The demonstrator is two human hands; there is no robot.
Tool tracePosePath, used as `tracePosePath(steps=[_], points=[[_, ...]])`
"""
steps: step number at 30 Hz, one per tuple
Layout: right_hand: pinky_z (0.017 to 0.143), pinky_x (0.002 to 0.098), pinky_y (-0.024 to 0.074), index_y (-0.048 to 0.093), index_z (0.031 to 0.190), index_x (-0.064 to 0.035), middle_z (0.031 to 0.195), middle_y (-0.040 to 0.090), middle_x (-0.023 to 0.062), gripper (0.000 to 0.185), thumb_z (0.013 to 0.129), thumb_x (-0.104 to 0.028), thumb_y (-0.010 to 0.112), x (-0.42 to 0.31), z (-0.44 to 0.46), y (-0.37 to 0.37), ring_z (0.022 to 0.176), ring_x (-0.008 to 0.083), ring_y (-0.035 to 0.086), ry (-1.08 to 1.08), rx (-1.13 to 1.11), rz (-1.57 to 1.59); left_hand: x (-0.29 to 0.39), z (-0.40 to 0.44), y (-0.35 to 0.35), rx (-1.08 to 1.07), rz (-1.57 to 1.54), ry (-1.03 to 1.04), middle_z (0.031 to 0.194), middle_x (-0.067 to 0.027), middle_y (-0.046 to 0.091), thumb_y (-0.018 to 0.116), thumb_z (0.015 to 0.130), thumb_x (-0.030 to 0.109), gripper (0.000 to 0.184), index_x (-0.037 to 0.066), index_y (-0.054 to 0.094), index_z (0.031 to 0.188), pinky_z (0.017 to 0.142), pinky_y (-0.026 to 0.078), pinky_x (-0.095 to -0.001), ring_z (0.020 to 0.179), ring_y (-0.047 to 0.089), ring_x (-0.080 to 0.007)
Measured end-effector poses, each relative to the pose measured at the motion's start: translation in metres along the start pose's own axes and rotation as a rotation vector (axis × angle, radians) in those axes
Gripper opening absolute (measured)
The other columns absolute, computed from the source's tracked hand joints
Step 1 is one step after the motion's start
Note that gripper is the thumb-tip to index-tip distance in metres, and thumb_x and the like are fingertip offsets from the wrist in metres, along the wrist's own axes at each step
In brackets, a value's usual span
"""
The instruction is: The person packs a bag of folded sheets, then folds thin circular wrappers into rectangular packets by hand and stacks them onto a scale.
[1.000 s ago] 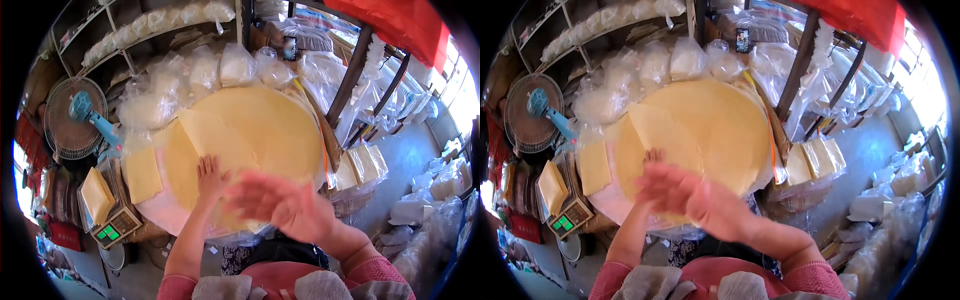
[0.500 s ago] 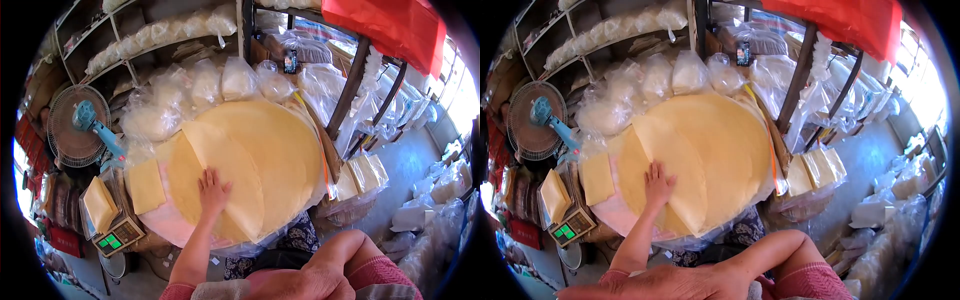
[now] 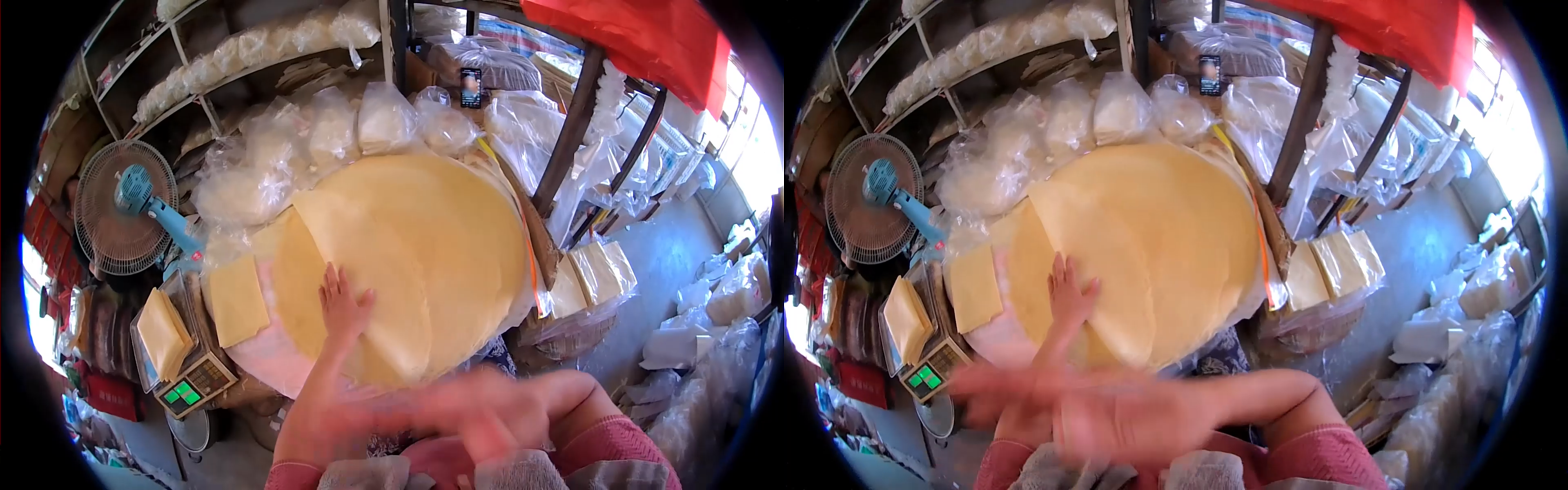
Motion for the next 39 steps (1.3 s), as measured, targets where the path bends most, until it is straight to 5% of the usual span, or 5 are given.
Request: tracePosePath(steps=[7, 12, 24, 29, 39], points=[[0.098, 0.0424, 0.0431, 0.046, 0.127, 0.0040, 0.121, 0.056, 0.0253, 0.065, 0.082, -0.037, 0.068, 0.164, -0.096, -0.275, 0.115, 0.0374, 0.053, 0.421, 1.140, -1.482, -0.039, 0.046, 0.011, 0.074, -0.191, -0.119, 0.150, -0.0280, 0.016, 0.061, 0.085, 0.033, 0.079, -0.003, 0.022, 0.144, 0.112, 0.019, -0.0478, 0.139, 0.020, -0.0395], [0.095, 0.0418, 0.0440, 0.051, 0.118, 0.0013, 0.121, 0.057, 0.0206, 0.060, 0.080, -0.041, 0.067, 0.157, -0.109, -0.313, 0.112, 0.0336, 0.055, 1.057, 1.128, -1.448, -0.044, 0.076, 0.023, 0.022, -0.071, -0.141, 0.150, -0.0295, 0.015, 0.061, 0.085, 0.036, 0.082, -0.003, 0.020, 0.145, 0.113, 0.019, -0.0475, 0.139, 0.020, -0.0398], [0.058, 0.0351, 0.0495, 0.059, 0.067, -0.0029, 0.071, 0.064, 0.0080, 0.030, 0.066, -0.028, 0.075, 0.161, -0.149, -0.288, 0.065, 0.0229, 0.063, 0.807, 1.102, -1.108, -0.035, 0.086, 0.015, -0.075, 0.189, 0.003, 0.156, -0.0119, 0.011, 0.049, 0.088, 0.055, 0.081, 0.003, 0.025, 0.146, 0.115, 0.007, -0.0506, 0.144, 0.011, -0.0263], [0.046, 0.0281, 0.0449, 0.062, 0.084, -0.0049, 0.072, 0.061, 0.0026, 0.021, 0.073, -0.016, 0.075, 0.174, -0.184, -0.248, 0.056, 0.0119, 0.057, 0.765, 1.293, -0.369, -0.034, 0.099, 0.023, -0.256, 0.195, 0.076, 0.156, -0.0123, 0.013, 0.043, 0.090, 0.057, 0.075, 0.010, 0.028, 0.146, 0.114, 0.006, -0.0534, 0.145, 0.009, -0.0257], [0.047, 0.0224, 0.0415, 0.056, 0.120, -0.0045, 0.077, 0.062, 0.0011, 0.042, 0.080, -0.011, 0.067, 0.162, -0.175, -0.232, 0.053, 0.0092, 0.052, 0.466, 1.134, -0.264, 0.030, -0.003, -0.025, -0.472, 0.194, 0.243, 0.154, -0.0136, 0.018, 0.046, 0.091, 0.052, 0.068, 0.013, 0.033, 0.144, 0.113, 0.009, -0.0546, 0.144, 0.014, -0.0274]])
Point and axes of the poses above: each hand's wrist, its own z-axis towards the middle knuckle, its own y-axis out of the palm, x = y × z, the point moved 3 cm from there along z, towards the middle knuckle
